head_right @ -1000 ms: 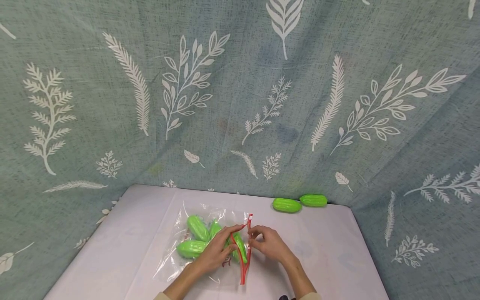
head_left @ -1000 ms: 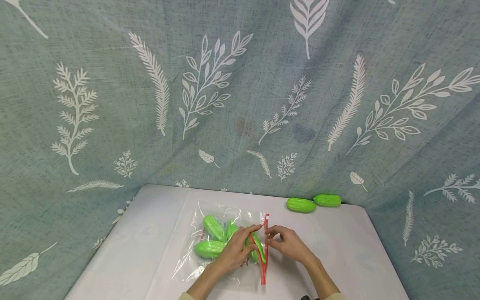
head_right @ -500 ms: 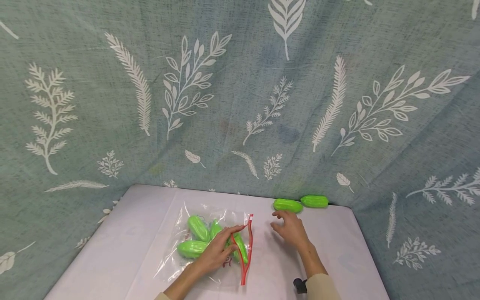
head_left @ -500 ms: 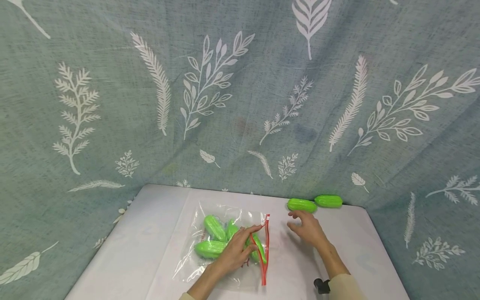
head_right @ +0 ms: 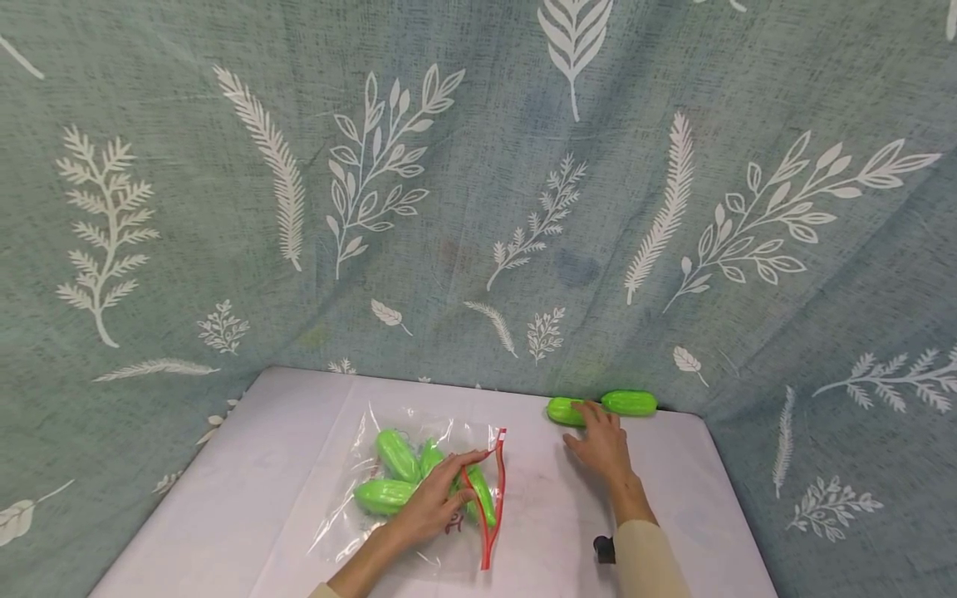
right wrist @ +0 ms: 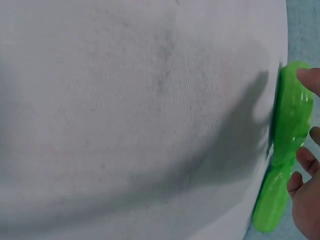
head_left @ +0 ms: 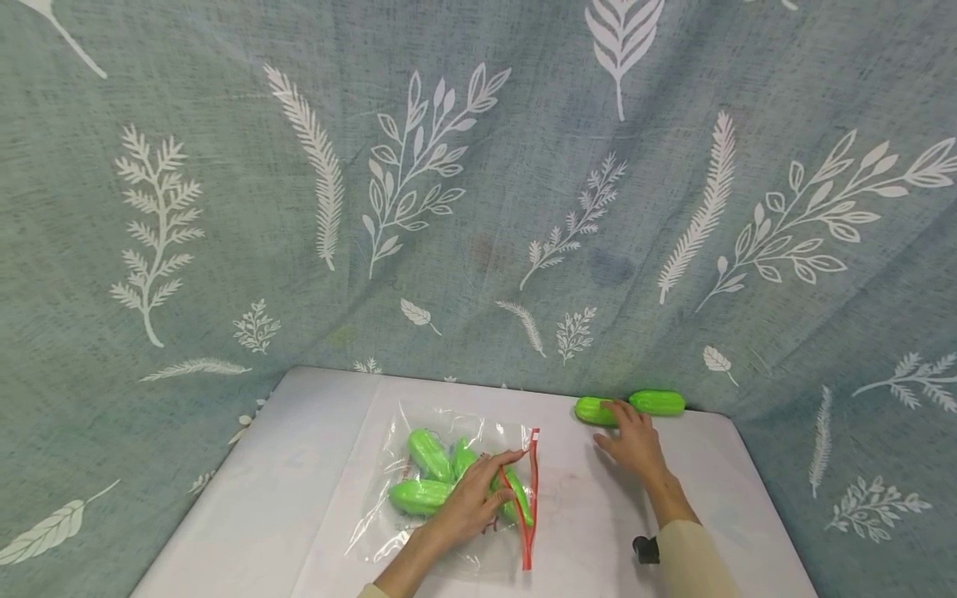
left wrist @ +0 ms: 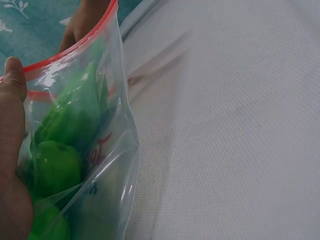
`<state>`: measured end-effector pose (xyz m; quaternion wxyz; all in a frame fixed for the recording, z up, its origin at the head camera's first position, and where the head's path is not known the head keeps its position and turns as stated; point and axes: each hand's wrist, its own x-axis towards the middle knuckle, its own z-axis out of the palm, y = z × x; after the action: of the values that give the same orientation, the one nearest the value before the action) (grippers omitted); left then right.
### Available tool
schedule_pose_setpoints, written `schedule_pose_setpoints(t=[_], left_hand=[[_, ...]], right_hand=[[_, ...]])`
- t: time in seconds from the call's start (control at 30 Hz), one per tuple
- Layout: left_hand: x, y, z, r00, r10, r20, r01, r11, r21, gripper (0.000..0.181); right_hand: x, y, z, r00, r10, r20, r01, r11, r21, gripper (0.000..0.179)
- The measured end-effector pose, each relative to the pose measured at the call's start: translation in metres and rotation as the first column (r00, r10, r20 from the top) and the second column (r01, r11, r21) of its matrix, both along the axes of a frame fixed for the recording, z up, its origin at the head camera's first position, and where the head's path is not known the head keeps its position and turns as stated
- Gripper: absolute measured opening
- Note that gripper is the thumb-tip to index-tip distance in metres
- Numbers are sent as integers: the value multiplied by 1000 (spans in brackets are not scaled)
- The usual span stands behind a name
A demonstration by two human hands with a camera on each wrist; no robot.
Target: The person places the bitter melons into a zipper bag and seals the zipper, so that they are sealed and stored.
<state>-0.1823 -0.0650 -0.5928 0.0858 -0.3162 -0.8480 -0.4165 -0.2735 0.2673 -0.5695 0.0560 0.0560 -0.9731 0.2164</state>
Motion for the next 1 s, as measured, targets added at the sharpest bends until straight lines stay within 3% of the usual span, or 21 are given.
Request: schedule_pose_setpoints(t=[0.47,1.0], left_hand=[[0,0,-2,999,15,42,-14,1000,-14,59],[0,-2,-2,1000,13,11,-12,1000,-9,61]], right_hand=[[-16,5,-3,999,-32,43,27,994,105,77],[-18,-3,1,996,-42,77,31,989,145,83]])
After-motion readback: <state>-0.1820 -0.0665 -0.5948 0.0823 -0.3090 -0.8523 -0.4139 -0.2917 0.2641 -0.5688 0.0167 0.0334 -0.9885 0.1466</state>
